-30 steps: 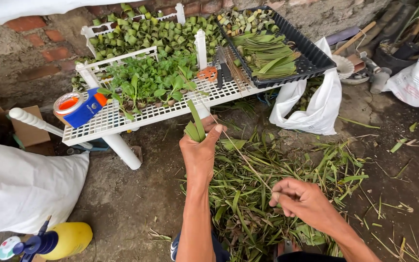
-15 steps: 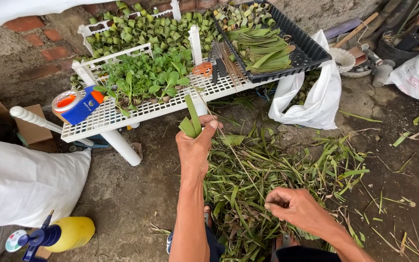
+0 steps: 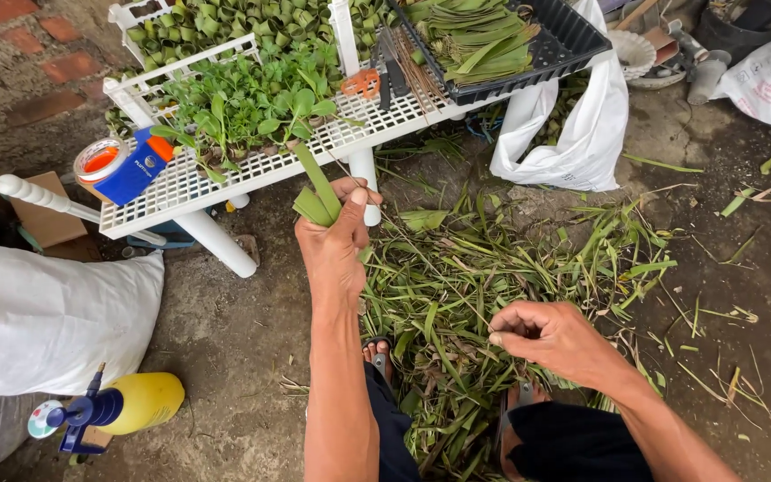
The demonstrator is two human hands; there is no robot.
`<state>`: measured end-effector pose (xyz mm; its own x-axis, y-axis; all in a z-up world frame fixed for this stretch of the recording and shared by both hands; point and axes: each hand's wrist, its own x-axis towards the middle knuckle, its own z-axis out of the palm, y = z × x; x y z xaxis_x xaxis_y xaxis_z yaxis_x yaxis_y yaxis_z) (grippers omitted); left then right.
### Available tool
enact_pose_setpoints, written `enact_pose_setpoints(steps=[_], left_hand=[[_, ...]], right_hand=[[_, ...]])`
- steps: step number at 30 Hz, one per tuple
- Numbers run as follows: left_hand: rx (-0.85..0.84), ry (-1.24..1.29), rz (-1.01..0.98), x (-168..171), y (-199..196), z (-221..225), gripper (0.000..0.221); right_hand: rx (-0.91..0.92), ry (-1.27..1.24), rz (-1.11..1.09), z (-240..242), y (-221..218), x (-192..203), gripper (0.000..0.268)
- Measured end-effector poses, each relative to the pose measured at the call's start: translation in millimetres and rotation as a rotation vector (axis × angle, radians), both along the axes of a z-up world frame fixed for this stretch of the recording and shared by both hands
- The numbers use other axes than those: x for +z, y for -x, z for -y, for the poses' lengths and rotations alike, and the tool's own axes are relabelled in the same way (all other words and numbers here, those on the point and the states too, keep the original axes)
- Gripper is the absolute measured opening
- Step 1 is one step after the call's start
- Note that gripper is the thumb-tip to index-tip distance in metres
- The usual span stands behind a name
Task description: Preparing and trimming long green leaves by stripping fibers and using a small knife to cut them to size.
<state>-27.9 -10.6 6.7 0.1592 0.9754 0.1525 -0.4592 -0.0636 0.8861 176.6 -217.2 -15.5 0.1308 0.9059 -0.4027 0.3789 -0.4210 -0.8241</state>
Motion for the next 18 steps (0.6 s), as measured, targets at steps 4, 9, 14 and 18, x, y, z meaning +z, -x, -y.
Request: enact_pose_setpoints(steps=[4, 9, 14, 18], left_hand=[[0.051, -0.068, 0.028, -0.8, 0.2, -0.4, 0.014], [0.068, -0.089, 0.01, -3.4, 4.8, -2.6, 0.014], [0.094, -0.101, -0.008, -2.1, 4.9, -1.7, 0.014], [0.06, -0.022, -0.041, 7.4, 4.2, 3.2, 0.017]], right_hand=[[-0.02, -0.1, -0.126, 3.8, -5.4, -5.2, 0.01], [-0.028, -0.117, -0.118, 5.5, -10.2, -10.9, 0.01], [-0.02, -0.113, -0.123, 5.5, -9.1, -11.7, 0.01], [0.004, 0.001, 0.037, 1.6, -5.3, -3.1, 0.005]])
